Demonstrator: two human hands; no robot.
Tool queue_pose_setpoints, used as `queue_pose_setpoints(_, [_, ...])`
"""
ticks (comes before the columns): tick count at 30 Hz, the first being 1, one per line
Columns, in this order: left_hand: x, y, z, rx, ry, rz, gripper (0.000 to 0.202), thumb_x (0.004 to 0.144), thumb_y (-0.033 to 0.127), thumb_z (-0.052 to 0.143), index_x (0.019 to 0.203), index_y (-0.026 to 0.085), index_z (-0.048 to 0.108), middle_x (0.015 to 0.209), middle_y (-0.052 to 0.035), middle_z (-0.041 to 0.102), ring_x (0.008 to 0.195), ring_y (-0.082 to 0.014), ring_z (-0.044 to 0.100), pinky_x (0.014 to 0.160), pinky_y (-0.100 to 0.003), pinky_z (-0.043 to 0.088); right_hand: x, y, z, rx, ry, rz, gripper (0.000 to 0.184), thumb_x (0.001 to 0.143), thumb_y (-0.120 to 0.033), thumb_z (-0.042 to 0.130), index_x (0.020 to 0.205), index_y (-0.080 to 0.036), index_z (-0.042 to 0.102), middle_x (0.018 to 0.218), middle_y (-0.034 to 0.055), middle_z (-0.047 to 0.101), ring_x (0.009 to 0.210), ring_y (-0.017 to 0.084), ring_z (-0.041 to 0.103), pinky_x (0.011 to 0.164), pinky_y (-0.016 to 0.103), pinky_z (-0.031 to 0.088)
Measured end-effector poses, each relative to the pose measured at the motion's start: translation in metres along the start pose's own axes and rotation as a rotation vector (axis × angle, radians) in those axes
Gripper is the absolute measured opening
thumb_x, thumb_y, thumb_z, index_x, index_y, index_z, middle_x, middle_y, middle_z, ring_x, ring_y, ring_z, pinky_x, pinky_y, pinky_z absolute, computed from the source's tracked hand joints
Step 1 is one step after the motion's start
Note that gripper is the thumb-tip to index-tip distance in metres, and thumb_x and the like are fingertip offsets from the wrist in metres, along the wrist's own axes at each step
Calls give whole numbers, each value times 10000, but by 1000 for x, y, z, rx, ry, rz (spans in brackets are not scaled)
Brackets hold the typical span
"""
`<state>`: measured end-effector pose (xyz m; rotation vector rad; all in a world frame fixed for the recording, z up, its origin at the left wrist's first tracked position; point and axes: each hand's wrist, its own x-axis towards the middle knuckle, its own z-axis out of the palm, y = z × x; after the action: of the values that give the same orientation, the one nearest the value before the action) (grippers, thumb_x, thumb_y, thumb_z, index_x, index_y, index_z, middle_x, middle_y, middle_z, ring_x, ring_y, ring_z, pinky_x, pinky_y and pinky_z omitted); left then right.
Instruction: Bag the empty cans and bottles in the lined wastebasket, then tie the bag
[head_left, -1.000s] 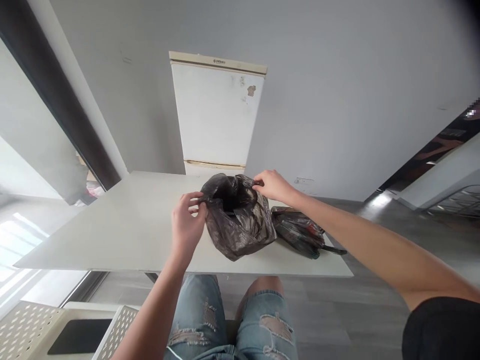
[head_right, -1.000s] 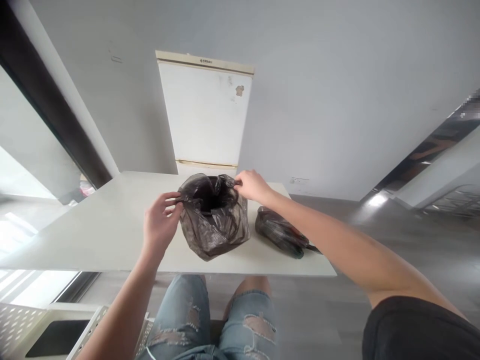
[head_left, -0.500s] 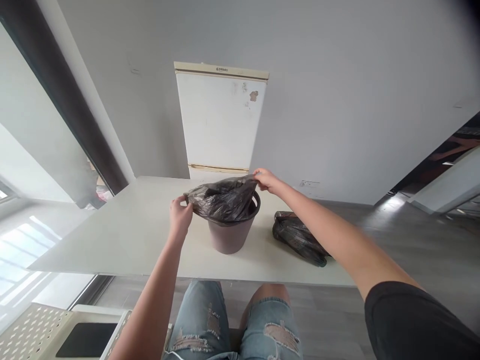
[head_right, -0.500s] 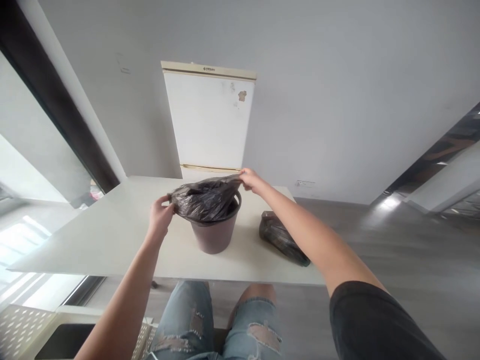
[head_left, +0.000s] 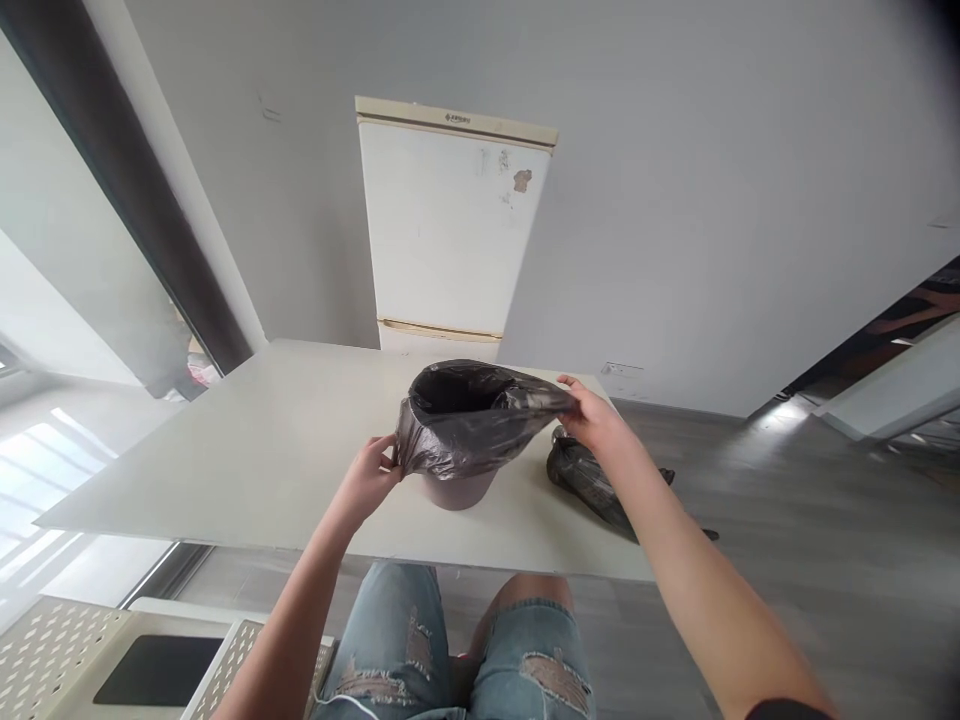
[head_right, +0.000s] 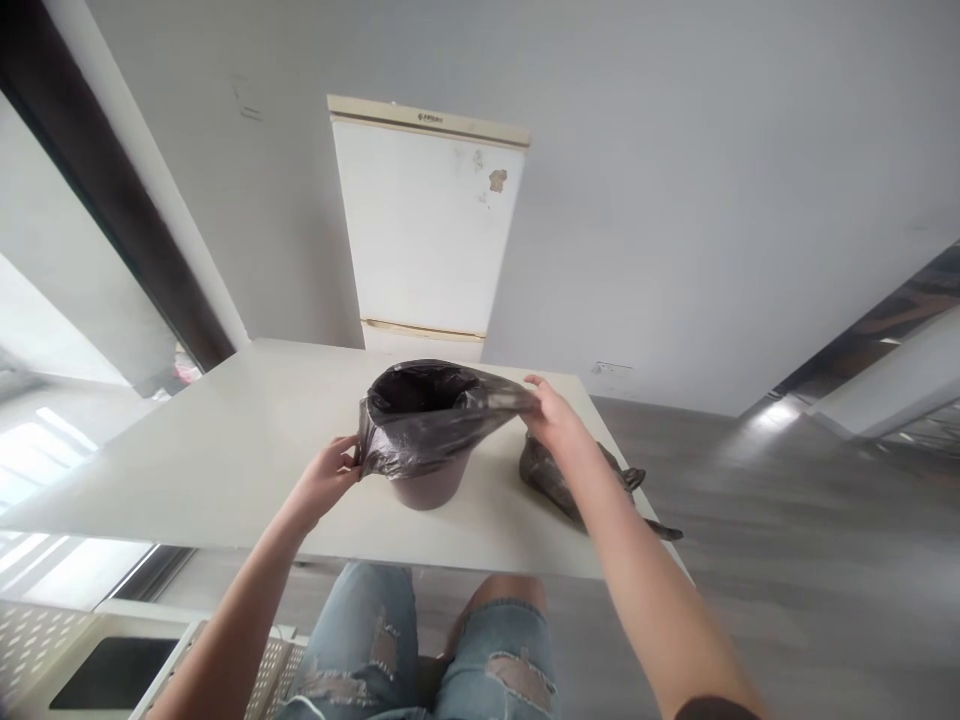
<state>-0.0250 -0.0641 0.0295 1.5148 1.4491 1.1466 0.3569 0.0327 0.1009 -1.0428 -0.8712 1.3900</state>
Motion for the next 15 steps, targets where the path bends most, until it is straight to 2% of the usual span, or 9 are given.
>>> queue_pose_setpoints(4, [-4, -8, 10, -52, 150, 168, 653, 753, 139, 645, 1383, 264, 528, 1230, -66, 590, 689, -85, 565, 689, -260, 526, -15, 14, 4, 101, -30, -64, 462, 673, -229, 898, 1053, -293, 645, 832, -47, 696, 670, 131, 612, 539, 214, 430])
queue_pose_setpoints(6, [-5, -12, 11, -70, 188, 295, 655, 788, 107, 619, 1400, 293, 477, 1236, -53, 562, 714, -78, 549, 721, -258, 517, -17, 18, 4, 91, -86, -128, 381, 671, -266, 917, 965, -284, 675, 919, -31, 717, 763, 155, 641, 608, 240, 451])
queue_pose_setpoints(8, [-6, -16, 10, -44, 190, 426, 505, 818, 94, 596, 1290, 272, 581, 1241, -63, 545, 771, -99, 555, 735, -271, 507, -16, 21, 0, 15, -141, -175, 281, 662, -288, 919, 796, -250, 674, 985, -10, 716, 846, 179, 648, 675, 272, 468])
queue_pose_setpoints(10, [-5, -21, 8, -26, 190, 484, 268, 867, 109, 569, 1072, 225, 696, 1253, -85, 539, 788, -119, 562, 712, -290, 492, -15, 24, -4, -139, -198, -191, 239, 676, -316, 902, 695, -230, 680, 1018, 23, 705, 926, 211, 643, 744, 304, 481])
queue_pose_setpoints(12, [-4, -26, 8, -33, 185, 479, 185, 930, 144, 547, 875, 192, 717, 1239, -98, 555, 762, -128, 556, 685, -311, 474, -16, 27, -5, -318, -230, -203, 164, 731, -356, 860, 754, -238, 749, 1025, 50, 691, 985, 236, 632, 821, 329, 488])
queue_pose_setpoints(15, [-2, -30, 9, -64, 105, 531, 322, 997, 212, 552, 695, 175, 655, 1198, -111, 570, 800, -163, 558, 721, -359, 476, -22, 32, 1, -478, -229, -275, 221, 831, -433, 781, 970, -262, 788, 1053, 51, 662, 1015, 241, 616, 891, 342, 491])
